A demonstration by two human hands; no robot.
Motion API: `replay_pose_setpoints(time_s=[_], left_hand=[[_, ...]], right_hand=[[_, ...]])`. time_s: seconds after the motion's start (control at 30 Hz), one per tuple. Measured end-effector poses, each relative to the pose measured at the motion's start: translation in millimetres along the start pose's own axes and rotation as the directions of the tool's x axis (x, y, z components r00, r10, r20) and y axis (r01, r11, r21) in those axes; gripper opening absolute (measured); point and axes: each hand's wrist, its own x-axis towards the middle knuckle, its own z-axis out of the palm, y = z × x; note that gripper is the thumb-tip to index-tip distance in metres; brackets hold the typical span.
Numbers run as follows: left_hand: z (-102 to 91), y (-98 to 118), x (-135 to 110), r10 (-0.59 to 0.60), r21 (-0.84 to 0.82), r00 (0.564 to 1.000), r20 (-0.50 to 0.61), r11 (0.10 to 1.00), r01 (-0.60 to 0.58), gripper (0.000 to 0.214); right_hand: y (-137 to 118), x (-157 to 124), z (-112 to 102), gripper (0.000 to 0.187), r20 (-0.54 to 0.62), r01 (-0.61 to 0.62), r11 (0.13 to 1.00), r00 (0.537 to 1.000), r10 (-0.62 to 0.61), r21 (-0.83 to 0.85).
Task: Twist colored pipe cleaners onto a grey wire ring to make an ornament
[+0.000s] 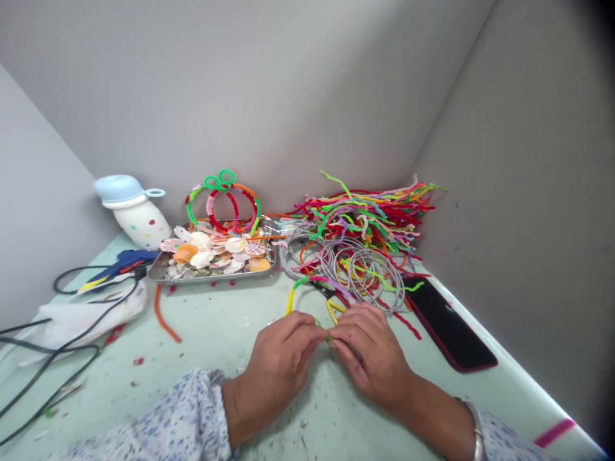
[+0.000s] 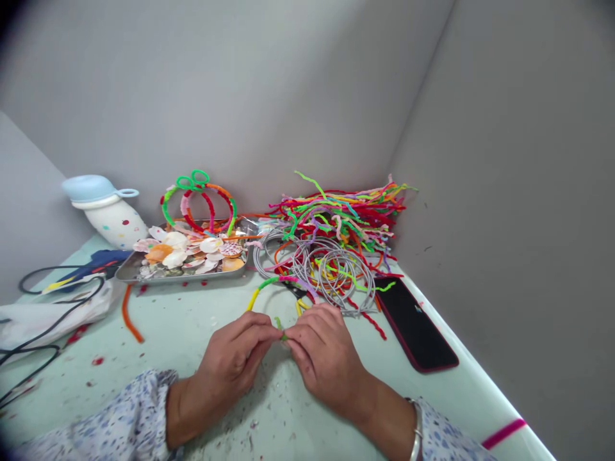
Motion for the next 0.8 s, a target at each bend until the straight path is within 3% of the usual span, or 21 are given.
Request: replay_pose_setpoints(time_s=[0.37,0.8], left_hand=[[0.8,3.5,1.6,-0.097,0.046,0.992,0.079,0.995,0.094,0.018],[-0.8,1.4,0.5,-0.042,0.035,0.999,0.021,0.999,0.041,0.015]], right_hand=[[-1.9,1.7,-0.8,0.012,-0.019,0.048,0.995,0.999,-0.050,-0.085],[-1.7,2.2,-1.8,0.012,-0.025,0.045,0.993,0.999,-0.048,-0.110]])
